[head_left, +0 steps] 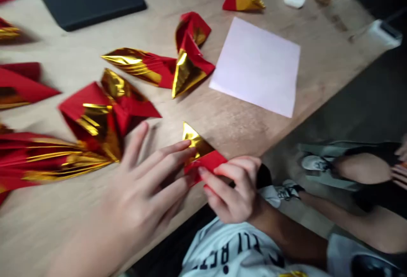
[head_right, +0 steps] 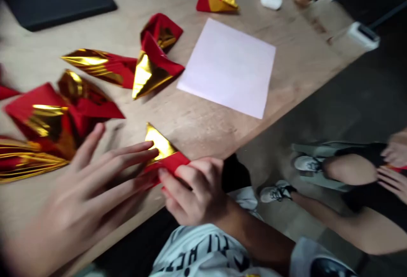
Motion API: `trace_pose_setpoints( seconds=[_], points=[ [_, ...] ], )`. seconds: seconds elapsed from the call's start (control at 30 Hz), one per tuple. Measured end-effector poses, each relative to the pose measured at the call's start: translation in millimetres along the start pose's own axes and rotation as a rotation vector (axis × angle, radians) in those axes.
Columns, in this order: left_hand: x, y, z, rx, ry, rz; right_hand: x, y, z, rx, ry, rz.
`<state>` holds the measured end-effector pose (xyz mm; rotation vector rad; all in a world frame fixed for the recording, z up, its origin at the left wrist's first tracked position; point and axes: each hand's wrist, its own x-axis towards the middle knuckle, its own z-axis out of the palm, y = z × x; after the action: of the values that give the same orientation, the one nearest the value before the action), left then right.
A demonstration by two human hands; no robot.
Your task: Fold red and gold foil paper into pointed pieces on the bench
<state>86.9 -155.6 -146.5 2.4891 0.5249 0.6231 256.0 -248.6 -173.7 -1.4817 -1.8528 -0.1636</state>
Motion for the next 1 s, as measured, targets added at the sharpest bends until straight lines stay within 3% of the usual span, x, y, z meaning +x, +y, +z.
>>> trace_pose_setpoints(
  seconds=[0.07, 0.13, 0.33, 0.47, 0.6, 0.67, 0.77, 0.87, 0.93, 1.0],
  points=[
    [-7, -4, -31.5, 0.100, -0.031, 0.010, 4, 3, -9, 0.041, -0.043, 0.020],
    [-9, -3, -45.2, 0.126, -0.089, 0.035, 8, 3, -15, 0.069, -0.098, 0.020],
    [-7, 8, -36.0, 0.150, -0.154, 0.144, -1, 14, -29, 0.074, -0.189, -0.200],
    [-8, 10, -32.9, 0.101, -0.198, 0.166, -14, 31, -32, 0.027, -0.127, -0.324],
    [-9, 4, -32.8, 0.028, -0.143, 0.174, -11, 39, -32, 0.084, -0.077, -0.458],
    [-9, 0, -35.2, -0.029, -0.085, 0.167, -6, 37, -35, 0.137, -0.086, -0.399],
    [-9, -2, -43.3, -0.103, 0.005, 0.150, 6, 28, -43, 0.264, -0.033, -0.149],
    [-10, 0, -52.7, -0.140, 0.081, 0.076, 21, 16, -45, 0.425, 0.099, 0.104],
    [-13, 3, -51.3, -0.143, 0.158, -0.023, 31, 4, -36, 0.533, 0.168, 0.272],
    [-12, 4, -35.5, -0.090, 0.218, -0.093, 40, -14, -17, 0.642, 0.207, 0.433]
  ],
)
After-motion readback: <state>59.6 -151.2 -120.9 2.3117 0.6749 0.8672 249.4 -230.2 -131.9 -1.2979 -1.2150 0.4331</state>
